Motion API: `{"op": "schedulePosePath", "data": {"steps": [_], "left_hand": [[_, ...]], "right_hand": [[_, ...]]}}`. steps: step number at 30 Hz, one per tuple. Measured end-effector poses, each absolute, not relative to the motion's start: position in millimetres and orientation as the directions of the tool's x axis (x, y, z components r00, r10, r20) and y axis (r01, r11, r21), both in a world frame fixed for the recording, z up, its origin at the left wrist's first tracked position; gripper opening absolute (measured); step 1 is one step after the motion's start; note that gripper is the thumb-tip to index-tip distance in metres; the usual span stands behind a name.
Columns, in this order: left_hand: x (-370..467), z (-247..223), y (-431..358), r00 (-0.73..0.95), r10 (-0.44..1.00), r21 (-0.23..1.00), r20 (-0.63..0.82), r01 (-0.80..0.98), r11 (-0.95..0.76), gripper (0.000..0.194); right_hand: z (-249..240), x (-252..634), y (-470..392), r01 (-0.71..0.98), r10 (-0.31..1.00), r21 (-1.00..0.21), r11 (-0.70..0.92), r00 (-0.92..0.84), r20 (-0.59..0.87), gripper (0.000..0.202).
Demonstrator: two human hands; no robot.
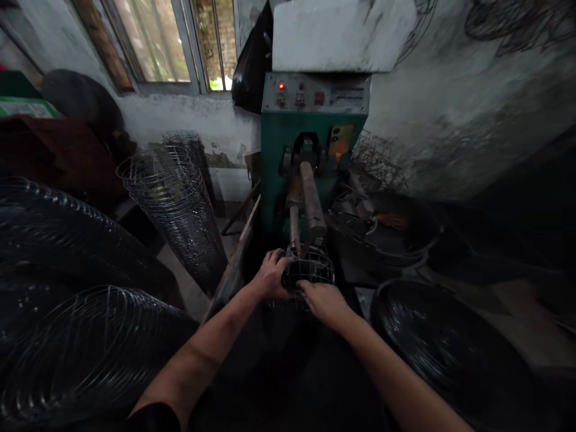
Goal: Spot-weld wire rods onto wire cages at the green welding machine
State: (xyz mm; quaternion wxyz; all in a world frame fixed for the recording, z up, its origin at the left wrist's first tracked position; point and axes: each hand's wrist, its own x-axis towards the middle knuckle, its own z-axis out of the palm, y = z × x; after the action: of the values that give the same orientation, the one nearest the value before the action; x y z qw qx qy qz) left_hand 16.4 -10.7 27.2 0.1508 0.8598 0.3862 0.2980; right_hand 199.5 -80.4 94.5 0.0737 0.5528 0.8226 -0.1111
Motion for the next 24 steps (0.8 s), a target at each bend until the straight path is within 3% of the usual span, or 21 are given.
{"op": "schedulePosePath", "data": {"steps": [17, 24], "left_hand": [[25, 30, 3, 0.510, 0.768, 0.490, 0.388, 0.592, -0.640, 0.098], [30, 40, 21, 0.483, 0.782, 0.454, 0.394, 0.637, -0.623, 0.097]], "right_hand": [[105, 205, -73, 0.934, 0.909, -0.129, 0.334, -0.356, -0.217, 0.034], [98, 210, -49, 0.937, 0.930, -0.120, 0.327, -0.342, -0.138, 0.034]]}}
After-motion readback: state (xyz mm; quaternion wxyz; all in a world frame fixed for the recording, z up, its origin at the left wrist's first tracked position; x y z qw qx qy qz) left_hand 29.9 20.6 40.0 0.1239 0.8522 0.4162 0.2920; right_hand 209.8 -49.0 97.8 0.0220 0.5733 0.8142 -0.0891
